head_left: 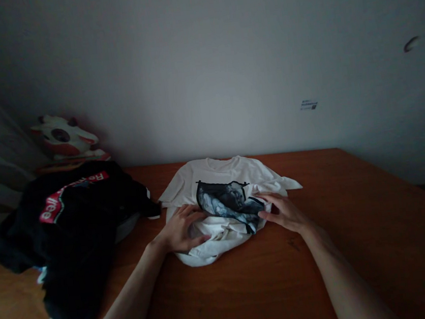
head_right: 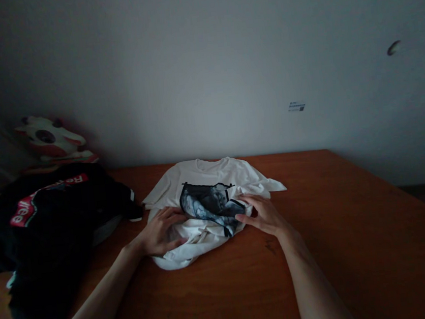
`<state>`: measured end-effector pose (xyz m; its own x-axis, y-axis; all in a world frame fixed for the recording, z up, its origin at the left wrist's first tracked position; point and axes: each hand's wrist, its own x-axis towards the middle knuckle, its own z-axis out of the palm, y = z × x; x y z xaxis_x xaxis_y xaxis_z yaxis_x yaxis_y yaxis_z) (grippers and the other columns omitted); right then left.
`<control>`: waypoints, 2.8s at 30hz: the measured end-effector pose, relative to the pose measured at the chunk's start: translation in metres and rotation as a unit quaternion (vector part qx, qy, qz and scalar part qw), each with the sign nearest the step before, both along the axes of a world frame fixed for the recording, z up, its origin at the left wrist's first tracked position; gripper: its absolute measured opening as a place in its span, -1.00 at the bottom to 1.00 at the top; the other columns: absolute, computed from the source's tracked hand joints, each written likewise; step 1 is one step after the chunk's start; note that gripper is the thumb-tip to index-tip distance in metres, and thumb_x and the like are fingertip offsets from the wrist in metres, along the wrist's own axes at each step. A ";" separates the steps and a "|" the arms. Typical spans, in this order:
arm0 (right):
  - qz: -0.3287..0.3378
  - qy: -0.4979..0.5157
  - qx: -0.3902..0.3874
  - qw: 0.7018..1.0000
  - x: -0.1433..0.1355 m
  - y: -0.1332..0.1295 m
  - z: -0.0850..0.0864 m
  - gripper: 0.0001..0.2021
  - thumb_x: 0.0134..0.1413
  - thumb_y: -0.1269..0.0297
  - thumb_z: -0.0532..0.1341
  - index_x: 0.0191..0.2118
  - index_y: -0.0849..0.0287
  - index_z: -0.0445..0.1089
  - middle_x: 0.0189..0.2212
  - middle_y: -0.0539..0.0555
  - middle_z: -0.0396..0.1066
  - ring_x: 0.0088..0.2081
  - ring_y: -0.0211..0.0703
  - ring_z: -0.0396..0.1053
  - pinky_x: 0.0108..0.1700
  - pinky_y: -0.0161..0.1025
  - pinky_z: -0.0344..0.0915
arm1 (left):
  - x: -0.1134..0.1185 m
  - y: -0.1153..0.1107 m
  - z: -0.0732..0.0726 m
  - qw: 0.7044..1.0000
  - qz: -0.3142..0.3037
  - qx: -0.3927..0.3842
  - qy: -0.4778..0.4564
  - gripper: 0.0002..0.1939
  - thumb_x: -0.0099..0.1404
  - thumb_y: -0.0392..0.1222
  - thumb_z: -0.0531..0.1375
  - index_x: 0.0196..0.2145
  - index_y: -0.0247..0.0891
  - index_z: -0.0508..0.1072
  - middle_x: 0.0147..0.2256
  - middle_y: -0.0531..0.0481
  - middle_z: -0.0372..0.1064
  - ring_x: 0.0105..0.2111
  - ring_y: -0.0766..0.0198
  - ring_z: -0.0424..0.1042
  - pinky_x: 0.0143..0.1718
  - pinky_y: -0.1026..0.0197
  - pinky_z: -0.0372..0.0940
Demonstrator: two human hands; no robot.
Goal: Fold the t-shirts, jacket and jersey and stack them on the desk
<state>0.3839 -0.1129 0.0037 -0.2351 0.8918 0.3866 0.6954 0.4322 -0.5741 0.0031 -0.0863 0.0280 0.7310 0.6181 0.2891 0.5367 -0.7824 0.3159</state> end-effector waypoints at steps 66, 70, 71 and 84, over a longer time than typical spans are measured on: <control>-0.287 0.335 0.048 0.896 -0.028 0.027 -0.021 -0.40 0.08 -0.42 0.08 -0.26 0.11 0.36 -0.45 0.05 0.42 -0.36 -0.06 0.37 -0.29 -0.20 0.25 | -0.002 0.016 -0.003 0.654 0.176 -0.392 -0.623 -0.45 0.17 0.20 0.31 -0.02 -0.23 0.52 -0.22 -0.06 0.55 -0.31 0.14 0.52 -0.32 0.19 0.41; -0.293 0.342 0.040 0.892 -0.030 0.026 -0.020 -0.35 0.02 -0.46 0.11 -0.27 0.14 0.40 -0.45 0.05 0.43 -0.37 -0.08 0.36 -0.31 -0.23 0.25 | 0.004 0.012 -0.012 0.812 0.142 -0.292 -0.485 -0.08 0.06 0.32 0.36 0.27 -0.18 0.31 0.13 -0.19 0.43 0.11 -0.10 0.43 0.12 -0.05 0.34; -0.293 0.343 0.039 0.892 -0.030 0.026 -0.019 -0.34 0.02 -0.46 0.12 -0.28 0.14 0.41 -0.44 0.06 0.44 -0.36 -0.08 0.36 -0.31 -0.22 0.25 | 0.007 0.010 -0.015 0.863 0.152 -0.243 -0.415 0.01 -0.01 0.28 0.42 0.31 -0.18 0.26 0.19 -0.22 0.37 0.17 -0.14 0.37 0.19 -0.10 0.27; -0.268 0.295 0.043 0.916 -0.030 0.026 -0.019 -0.40 0.04 -0.42 0.11 -0.32 0.12 0.40 -0.41 0.10 0.49 -0.31 -0.02 0.40 -0.23 -0.17 0.28 | 0.011 0.006 -0.030 0.955 0.204 -0.054 -0.208 -0.43 0.20 -0.27 0.15 0.19 -0.22 0.36 -0.15 -0.06 0.54 -0.24 0.19 0.54 -0.10 0.17 0.40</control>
